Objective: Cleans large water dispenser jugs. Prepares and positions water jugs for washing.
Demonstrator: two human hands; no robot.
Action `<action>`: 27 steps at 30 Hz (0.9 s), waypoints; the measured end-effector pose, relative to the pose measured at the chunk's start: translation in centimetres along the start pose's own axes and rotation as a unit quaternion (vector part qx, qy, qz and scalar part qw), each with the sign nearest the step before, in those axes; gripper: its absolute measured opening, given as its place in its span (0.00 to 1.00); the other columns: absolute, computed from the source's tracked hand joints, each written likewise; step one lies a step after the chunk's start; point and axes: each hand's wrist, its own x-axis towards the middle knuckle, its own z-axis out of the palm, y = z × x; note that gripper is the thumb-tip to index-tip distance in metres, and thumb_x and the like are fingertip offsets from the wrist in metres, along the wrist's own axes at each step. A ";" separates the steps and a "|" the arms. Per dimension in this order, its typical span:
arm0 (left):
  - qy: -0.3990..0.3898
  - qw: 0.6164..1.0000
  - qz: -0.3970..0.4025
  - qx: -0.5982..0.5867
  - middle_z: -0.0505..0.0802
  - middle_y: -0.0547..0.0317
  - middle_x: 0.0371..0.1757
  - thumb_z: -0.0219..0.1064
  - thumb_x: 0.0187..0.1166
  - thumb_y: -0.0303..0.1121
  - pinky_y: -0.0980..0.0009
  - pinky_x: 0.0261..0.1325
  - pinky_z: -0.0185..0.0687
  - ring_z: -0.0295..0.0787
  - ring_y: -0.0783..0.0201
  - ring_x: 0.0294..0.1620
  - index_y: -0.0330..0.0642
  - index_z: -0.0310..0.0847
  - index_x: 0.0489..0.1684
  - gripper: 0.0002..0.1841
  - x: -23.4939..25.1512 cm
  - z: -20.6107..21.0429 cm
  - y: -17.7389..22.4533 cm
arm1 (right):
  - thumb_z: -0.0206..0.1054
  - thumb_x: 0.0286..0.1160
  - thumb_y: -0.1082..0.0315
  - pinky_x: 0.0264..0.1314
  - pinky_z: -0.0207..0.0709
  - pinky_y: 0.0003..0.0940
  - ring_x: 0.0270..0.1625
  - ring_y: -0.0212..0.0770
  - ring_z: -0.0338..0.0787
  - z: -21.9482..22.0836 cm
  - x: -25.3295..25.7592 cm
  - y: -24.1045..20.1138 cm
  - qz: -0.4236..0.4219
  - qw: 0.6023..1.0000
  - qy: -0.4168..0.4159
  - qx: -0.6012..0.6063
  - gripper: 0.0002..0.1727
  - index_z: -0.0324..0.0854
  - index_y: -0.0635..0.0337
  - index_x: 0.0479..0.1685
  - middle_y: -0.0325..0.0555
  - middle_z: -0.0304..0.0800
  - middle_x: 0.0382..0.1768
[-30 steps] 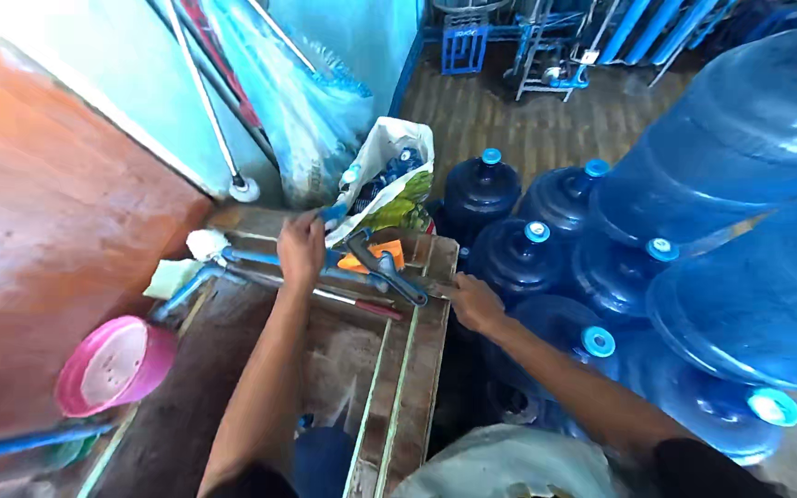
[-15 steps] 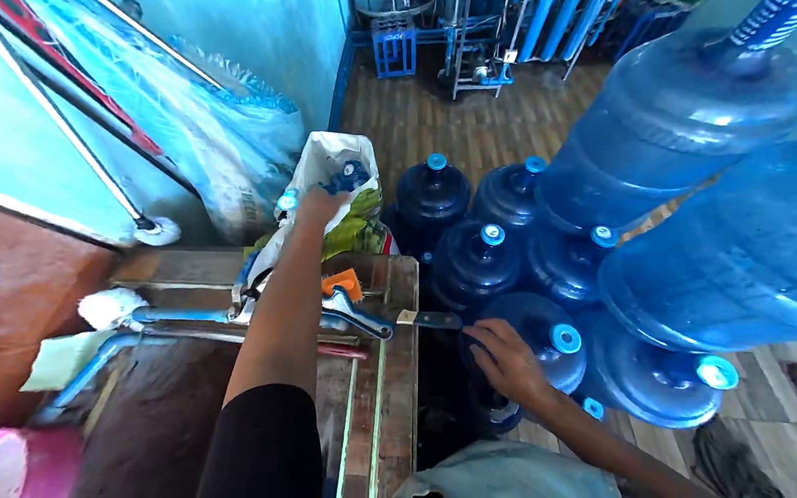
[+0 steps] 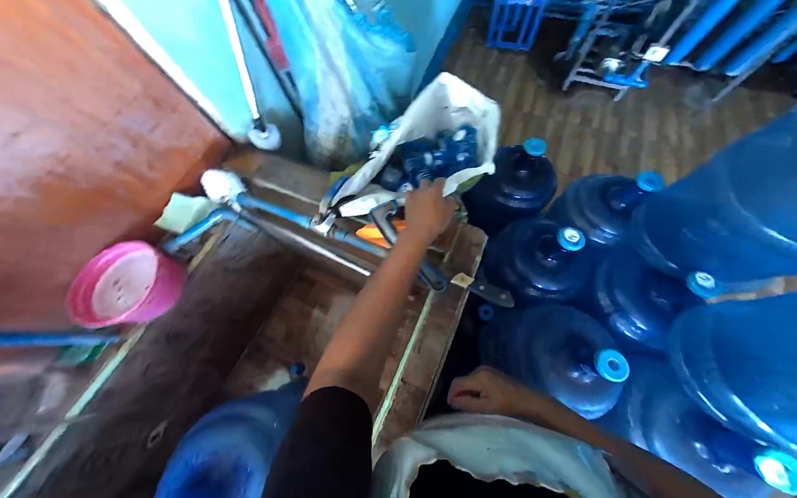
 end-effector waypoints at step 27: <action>0.603 0.634 -0.424 -0.235 0.79 0.25 0.75 0.83 0.65 0.42 0.43 0.83 0.64 0.73 0.33 0.79 0.25 0.61 0.83 0.48 -48.1 6.2 -21.3 | 0.65 0.78 0.70 0.68 0.81 0.56 0.63 0.61 0.89 14.6 9.8 -10.2 -0.080 0.964 -0.034 -0.252 0.17 0.88 0.69 0.60 0.66 0.88 0.61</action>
